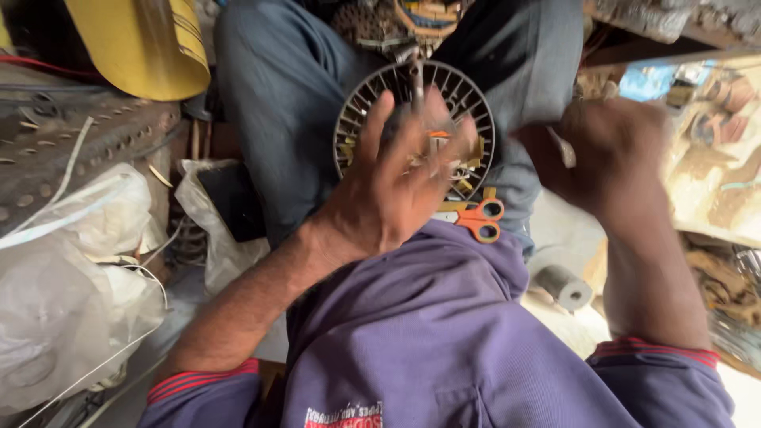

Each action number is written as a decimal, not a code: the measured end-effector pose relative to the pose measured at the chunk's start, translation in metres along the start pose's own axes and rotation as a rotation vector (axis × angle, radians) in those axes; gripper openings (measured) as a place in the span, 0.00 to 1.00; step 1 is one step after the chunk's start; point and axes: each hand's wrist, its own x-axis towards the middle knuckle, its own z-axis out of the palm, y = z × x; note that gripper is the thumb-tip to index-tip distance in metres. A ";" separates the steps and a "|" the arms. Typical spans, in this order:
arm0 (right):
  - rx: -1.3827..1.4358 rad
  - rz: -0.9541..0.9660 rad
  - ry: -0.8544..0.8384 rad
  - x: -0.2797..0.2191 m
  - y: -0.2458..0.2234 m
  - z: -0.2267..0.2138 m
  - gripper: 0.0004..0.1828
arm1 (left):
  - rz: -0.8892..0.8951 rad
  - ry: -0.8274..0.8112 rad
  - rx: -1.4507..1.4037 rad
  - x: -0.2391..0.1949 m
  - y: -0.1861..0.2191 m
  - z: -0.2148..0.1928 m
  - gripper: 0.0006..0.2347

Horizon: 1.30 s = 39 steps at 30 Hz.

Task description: The person places insulation pieces into the slots of an electric motor stator by hand and with a tool. They use scissors to cut strips of yellow insulation paper and carefully insert them into the core channels.

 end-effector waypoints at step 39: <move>0.924 0.300 -0.181 0.046 0.011 0.065 0.04 | -0.038 0.038 -0.085 0.002 0.007 0.001 0.08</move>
